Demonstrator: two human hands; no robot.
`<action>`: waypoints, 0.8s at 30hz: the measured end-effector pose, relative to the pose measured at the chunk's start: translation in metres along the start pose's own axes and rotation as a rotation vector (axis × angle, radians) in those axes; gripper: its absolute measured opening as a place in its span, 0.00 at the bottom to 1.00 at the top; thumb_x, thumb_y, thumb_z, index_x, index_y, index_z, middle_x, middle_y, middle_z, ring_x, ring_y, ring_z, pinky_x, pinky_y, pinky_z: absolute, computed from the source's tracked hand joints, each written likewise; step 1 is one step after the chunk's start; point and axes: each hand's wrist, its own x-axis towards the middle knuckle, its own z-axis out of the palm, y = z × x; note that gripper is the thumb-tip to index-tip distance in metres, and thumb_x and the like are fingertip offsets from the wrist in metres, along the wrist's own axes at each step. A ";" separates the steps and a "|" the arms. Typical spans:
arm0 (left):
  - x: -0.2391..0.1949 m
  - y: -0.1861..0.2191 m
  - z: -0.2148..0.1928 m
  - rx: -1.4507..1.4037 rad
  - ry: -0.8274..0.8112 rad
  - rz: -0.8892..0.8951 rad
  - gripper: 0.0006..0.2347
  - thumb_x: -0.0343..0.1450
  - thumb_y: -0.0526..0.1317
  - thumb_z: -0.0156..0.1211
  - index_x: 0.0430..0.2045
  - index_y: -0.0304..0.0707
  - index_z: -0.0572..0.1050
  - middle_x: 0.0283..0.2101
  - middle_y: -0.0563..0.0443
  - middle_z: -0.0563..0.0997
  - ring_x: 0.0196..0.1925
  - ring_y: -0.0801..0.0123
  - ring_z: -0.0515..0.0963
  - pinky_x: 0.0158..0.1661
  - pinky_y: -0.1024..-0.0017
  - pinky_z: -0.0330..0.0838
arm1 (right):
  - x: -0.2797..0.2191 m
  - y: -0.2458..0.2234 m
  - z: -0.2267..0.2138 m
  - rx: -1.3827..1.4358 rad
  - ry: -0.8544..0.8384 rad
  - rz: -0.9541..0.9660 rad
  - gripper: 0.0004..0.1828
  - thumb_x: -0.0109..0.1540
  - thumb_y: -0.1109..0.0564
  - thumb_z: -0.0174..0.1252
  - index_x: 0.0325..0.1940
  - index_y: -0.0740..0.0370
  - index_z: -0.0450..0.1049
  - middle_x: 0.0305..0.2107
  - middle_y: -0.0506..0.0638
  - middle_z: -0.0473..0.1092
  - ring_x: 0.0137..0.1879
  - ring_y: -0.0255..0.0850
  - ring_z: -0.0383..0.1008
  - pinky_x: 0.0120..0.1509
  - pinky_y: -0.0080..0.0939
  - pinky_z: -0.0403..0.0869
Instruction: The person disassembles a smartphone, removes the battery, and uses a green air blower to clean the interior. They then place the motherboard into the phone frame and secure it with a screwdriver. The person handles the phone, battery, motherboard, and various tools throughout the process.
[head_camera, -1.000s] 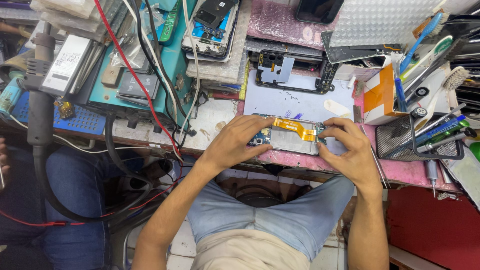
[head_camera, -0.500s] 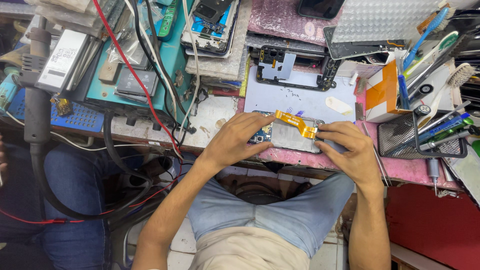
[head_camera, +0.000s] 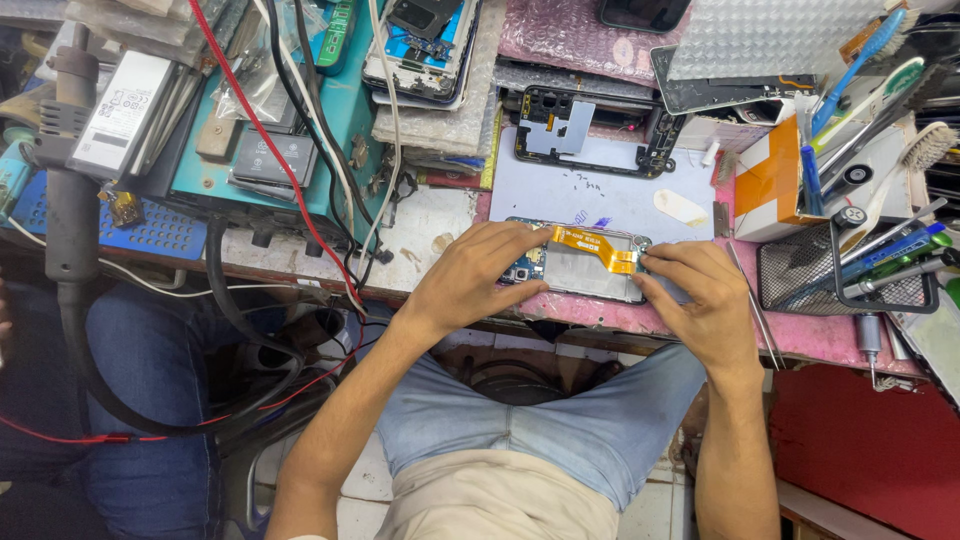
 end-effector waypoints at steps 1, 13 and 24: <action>0.000 0.000 0.000 0.007 0.002 0.004 0.25 0.68 0.42 0.72 0.59 0.33 0.72 0.51 0.43 0.80 0.56 0.51 0.79 0.57 0.58 0.72 | 0.001 -0.001 0.000 -0.025 -0.010 -0.018 0.11 0.56 0.63 0.70 0.41 0.68 0.80 0.42 0.54 0.77 0.49 0.48 0.77 0.55 0.45 0.73; 0.001 0.004 -0.001 0.041 -0.004 -0.049 0.32 0.66 0.44 0.73 0.65 0.38 0.66 0.61 0.37 0.75 0.66 0.48 0.71 0.64 0.57 0.69 | -0.006 -0.007 0.002 -0.096 0.005 -0.051 0.09 0.60 0.65 0.65 0.45 0.67 0.78 0.45 0.53 0.76 0.52 0.49 0.75 0.56 0.48 0.71; 0.001 0.000 0.001 0.042 -0.044 -0.141 0.36 0.64 0.50 0.74 0.65 0.37 0.66 0.66 0.42 0.72 0.72 0.46 0.64 0.66 0.54 0.66 | -0.009 -0.009 0.003 -0.106 0.028 -0.033 0.10 0.60 0.66 0.64 0.46 0.67 0.79 0.45 0.54 0.76 0.52 0.51 0.75 0.57 0.49 0.70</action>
